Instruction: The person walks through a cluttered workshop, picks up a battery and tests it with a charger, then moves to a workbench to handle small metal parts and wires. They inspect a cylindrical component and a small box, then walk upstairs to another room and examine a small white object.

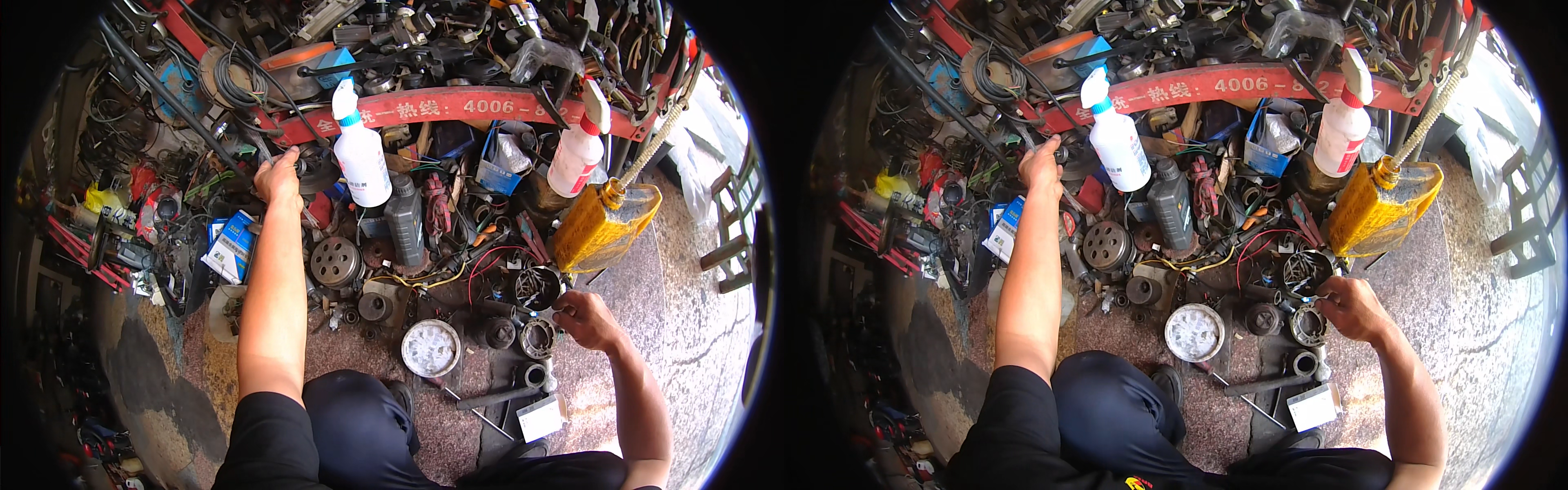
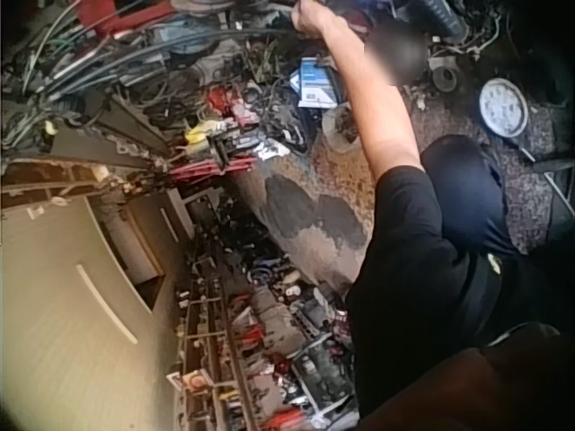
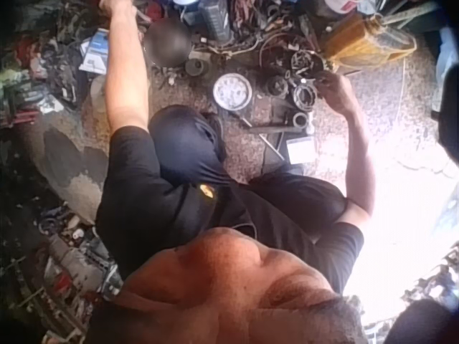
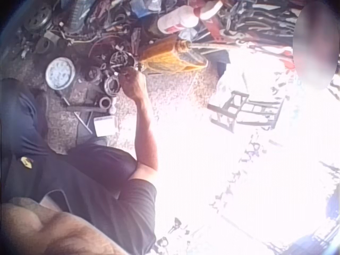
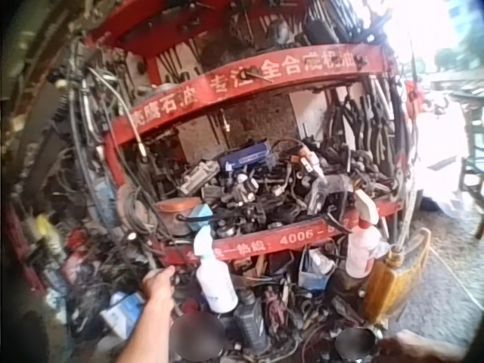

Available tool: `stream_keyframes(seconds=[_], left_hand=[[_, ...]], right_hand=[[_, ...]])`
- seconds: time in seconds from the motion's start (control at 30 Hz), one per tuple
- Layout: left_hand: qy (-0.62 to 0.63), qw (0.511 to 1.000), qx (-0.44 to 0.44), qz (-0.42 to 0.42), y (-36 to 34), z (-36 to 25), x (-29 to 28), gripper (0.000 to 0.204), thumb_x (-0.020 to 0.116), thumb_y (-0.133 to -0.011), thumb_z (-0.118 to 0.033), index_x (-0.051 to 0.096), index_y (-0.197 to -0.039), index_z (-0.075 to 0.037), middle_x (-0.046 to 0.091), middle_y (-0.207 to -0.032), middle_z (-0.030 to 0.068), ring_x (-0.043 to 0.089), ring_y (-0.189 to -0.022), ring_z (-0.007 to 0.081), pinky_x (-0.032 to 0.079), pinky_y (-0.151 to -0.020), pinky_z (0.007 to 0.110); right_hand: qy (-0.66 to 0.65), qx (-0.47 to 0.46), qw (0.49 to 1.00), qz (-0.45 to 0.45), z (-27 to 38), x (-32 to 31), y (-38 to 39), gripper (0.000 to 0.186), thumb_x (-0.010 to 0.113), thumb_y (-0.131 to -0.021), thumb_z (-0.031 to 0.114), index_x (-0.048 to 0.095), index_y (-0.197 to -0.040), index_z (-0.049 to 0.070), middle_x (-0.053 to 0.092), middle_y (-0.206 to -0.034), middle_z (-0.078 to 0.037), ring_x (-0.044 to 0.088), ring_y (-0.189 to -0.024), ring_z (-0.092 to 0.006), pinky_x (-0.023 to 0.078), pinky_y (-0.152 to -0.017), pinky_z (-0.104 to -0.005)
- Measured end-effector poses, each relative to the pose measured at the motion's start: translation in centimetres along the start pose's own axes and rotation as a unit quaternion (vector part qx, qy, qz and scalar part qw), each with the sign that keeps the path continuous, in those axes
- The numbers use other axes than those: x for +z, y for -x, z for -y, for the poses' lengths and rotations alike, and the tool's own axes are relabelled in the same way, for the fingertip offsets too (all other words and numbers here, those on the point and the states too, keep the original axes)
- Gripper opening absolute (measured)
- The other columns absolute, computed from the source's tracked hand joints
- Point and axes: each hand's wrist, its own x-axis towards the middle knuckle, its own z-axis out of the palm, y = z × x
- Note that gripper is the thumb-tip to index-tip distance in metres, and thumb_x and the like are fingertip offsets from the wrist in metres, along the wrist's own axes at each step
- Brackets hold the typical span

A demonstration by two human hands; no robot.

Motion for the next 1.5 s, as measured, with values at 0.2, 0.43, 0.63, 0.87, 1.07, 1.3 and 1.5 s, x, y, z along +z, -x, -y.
stream_keyframes(seconds=[0.2,0.43,0.63,0.87,1.07,1.3,1.5], left_hand=[[-0.029,0.998,0.048,-0.024,-1.0,0.8,0.8,0.028,0.084,-0.068,-0.011,0.060,-0.082,-0.004,0.062,-0.081,0.0056,0.055,-0.071,0.0155,0.046,-0.066,0.032],[-0.043,0.996,0.069,-0.029,-1.4,1.3,1.2,0.027,0.077,-0.067,-0.004,0.058,-0.087,-0.003,0.061,-0.082,0.0066,0.056,-0.074,0.0179,0.047,-0.069,0.033],[-0.075,0.991,0.095,0.060,-2.7,2.3,0.1,0.039,0.074,-0.067,-0.001,0.055,-0.101,0.000,0.056,-0.089,0.0062,0.055,-0.078,0.0175,0.047,-0.071,0.031],[-0.143,0.972,0.155,0.101,-2.3,2.5,-0.8,0.056,0.074,-0.065,-0.003,0.049,-0.115,0.001,0.060,-0.103,0.0126,0.060,-0.090,0.0233,0.048,-0.081,0.034],[-0.267,0.943,0.197,0.016,1.1,1.7,-0.6,0.077,0.075,-0.063,-0.009,0.040,-0.131,0.001,0.058,-0.119,0.0271,0.057,-0.113,0.0378,0.043,-0.099,0.042],[-0.170,0.977,0.088,0.099,2.1,1.5,-1.5,0.065,0.065,-0.070,-0.001,0.044,-0.131,-0.007,0.062,-0.110,0.0260,0.061,-0.106,0.0389,0.046,-0.095,0.040],[-0.256,0.939,0.229,0.038,1.3,2.5,-1.6,0.062,0.063,-0.074,-0.006,0.045,-0.134,-0.005,0.063,-0.115,0.0243,0.061,-0.109,0.0377,0.046,-0.094,0.039]], right_hand=[[0.006,-0.001,1.000,-0.008,0.0,0.0,0.0,0.026,0.067,-0.080,0.022,0.068,-0.095,0.001,0.069,-0.080,-0.020,0.069,-0.078,-0.0348,0.053,-0.070,-0.0404],[0.005,-0.002,1.000,-0.003,0.1,0.0,-0.2,0.025,0.066,-0.080,0.021,0.067,-0.094,0.000,0.068,-0.081,-0.020,0.068,-0.079,-0.0350,0.053,-0.071,-0.0411],[-0.001,-0.001,1.000,0.001,0.1,0.1,-0.3,0.025,0.066,-0.080,0.021,0.067,-0.094,0.001,0.068,-0.082,-0.020,0.068,-0.079,-0.0349,0.053,-0.072,-0.0409],[0.005,-0.001,1.000,0.006,0.3,-0.1,-0.1,0.025,0.066,-0.081,0.020,0.067,-0.095,0.000,0.068,-0.082,-0.019,0.068,-0.080,-0.0343,0.053,-0.072,-0.0407],[-0.011,0.009,1.000,0.008,0.6,-0.2,0.1,0.026,0.066,-0.080,0.020,0.067,-0.097,0.000,0.069,-0.084,-0.019,0.069,-0.081,-0.0336,0.053,-0.073,-0.0403],[0.008,0.007,1.000,0.007,0.7,-0.1,0.2,0.026,0.066,-0.080,0.020,0.067,-0.097,0.001,0.069,-0.083,-0.019,0.068,-0.081,-0.0340,0.053,-0.074,-0.0409],[0.013,0.002,1.000,0.013,0.5,0.0,0.1,0.028,0.066,-0.080,0.020,0.067,-0.100,0.001,0.069,-0.083,-0.019,0.068,-0.079,-0.0314,0.053,-0.072,-0.0397]])
